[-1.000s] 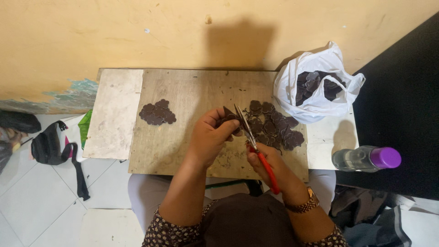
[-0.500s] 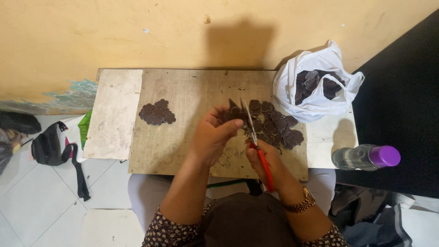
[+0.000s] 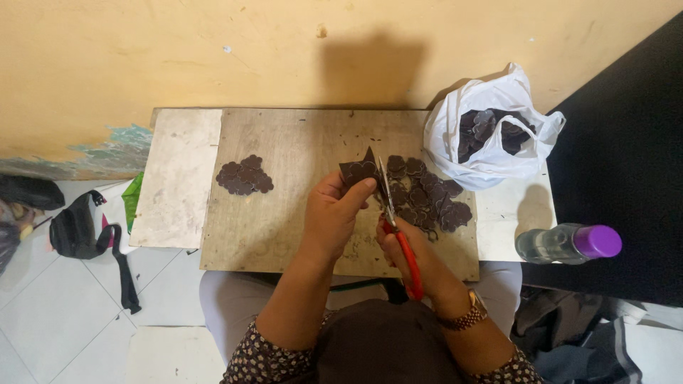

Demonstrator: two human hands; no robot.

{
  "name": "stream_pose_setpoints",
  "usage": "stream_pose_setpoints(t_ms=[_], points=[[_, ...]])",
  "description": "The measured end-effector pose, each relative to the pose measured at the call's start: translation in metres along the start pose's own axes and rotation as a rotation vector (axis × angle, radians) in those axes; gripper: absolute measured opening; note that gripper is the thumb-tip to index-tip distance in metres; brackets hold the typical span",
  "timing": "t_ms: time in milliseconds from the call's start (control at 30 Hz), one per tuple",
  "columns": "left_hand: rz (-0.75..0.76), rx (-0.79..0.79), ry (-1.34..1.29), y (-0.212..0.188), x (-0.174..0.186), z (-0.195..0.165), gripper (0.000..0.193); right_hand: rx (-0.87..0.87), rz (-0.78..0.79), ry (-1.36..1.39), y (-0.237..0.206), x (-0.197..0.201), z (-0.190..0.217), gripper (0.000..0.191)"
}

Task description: The person uses red-handled scissors to trim the edges of dark brown, flower-shaped cutouts. They hold each piece in the left hand and cut with the right, placing finished pieces into a white bag on the table.

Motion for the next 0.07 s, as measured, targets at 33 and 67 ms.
stream_pose_setpoints(t_ms=[33,67], points=[[-0.003,-0.006,0.007,-0.0004,-0.0005,-0.0006,0.015,0.015,-0.003,-0.013,-0.0007,0.0003,0.0029,0.045],[-0.006,-0.012,0.015,-0.0013,-0.0023,-0.0008,0.015,0.03,-0.007,-0.027,-0.0014,0.0013,0.0058,0.045]])
Point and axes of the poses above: each hand's wrist, its own y-axis towards the middle knuckle, its own x-axis out of the back of the hand, z = x × y, the point moved 7 cm from there along y, towards the middle knuckle, and after that the axes turned 15 degrees about -x, right-handed, at the moved point
